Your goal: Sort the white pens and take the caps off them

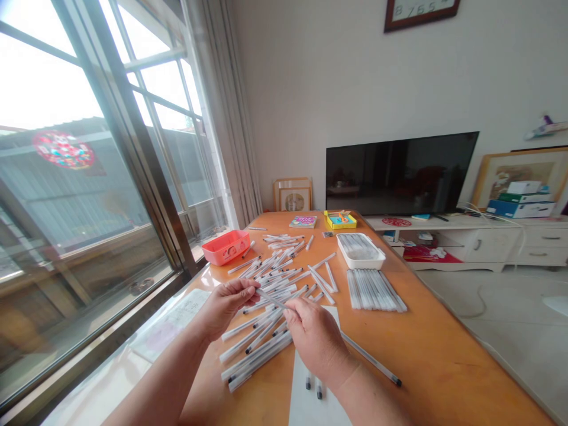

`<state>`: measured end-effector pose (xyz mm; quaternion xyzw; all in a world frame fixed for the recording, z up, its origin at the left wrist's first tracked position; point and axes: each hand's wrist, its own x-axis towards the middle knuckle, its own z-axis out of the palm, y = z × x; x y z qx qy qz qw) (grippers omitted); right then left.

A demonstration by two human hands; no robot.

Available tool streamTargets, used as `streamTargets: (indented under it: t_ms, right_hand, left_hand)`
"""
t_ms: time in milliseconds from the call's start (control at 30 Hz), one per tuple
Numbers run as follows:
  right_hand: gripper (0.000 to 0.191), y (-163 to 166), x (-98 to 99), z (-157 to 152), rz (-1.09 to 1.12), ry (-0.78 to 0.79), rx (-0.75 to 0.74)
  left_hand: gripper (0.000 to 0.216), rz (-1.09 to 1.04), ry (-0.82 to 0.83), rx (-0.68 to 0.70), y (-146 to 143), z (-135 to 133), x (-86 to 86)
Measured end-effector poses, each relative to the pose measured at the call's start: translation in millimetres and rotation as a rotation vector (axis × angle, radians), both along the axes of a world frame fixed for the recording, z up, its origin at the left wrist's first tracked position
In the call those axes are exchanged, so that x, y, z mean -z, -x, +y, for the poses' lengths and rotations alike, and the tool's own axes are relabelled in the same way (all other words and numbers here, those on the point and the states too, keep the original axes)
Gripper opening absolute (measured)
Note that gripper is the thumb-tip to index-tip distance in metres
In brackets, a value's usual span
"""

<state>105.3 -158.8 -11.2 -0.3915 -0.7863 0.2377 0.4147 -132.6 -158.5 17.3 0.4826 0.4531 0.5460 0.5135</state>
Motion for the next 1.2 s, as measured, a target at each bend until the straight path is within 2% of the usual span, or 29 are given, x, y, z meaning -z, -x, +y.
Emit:
streamTargets:
  t_ms: [133,200,367,533,667,800,900,1100,1200]
  right_hand:
    - [0.034,2.3,4.1,0.7,0.125,0.317,-0.103]
    - [0.036,3.2,6.3,1.2,0.162,0.406,-0.12]
    - [0.036,4.2,9.8,2.7,0.156,0.346,-0.093]
    - [0.033,5.4,8.7,0.7,0.099,0.23,-0.025]
    - [0.029,6.5,2.6,-4.2,0.068,0.144,0.015]
    - [0.023,6.9,0.2,-4.5,0.081,0.138,0.063]
    - [0.025,6.7,0.6,-2.7,0.126,0.191,0.057]
    - [0.044,5.1,-3.5,-3.2,0.307,0.536,-0.077]
    - [0.046,3.3,-5.5,-2.2,0.365,0.632,-0.107]
  left_hand:
    - [0.032,-0.013,-0.014,0.026,2.4,0.0,-0.6]
    - [0.033,-0.018,-0.013,0.031,2.6,-0.9,-2.2]
    - [0.038,-0.106,0.006,0.061,-0.1,-3.9,-6.0]
    - [0.029,-0.257,0.063,0.04,-7.0,-2.8,-4.8]
    - [0.027,-0.268,0.104,0.009,-11.3,-0.7,-1.0]
    - [0.027,-0.249,0.126,0.0,-11.5,0.1,1.2]
    - [0.028,-0.244,0.104,0.012,-11.0,-0.1,0.6]
    - [0.027,-0.209,0.04,0.072,-10.9,-3.3,-3.6]
    - [0.029,-0.205,0.038,0.11,-10.9,-5.1,-5.1]
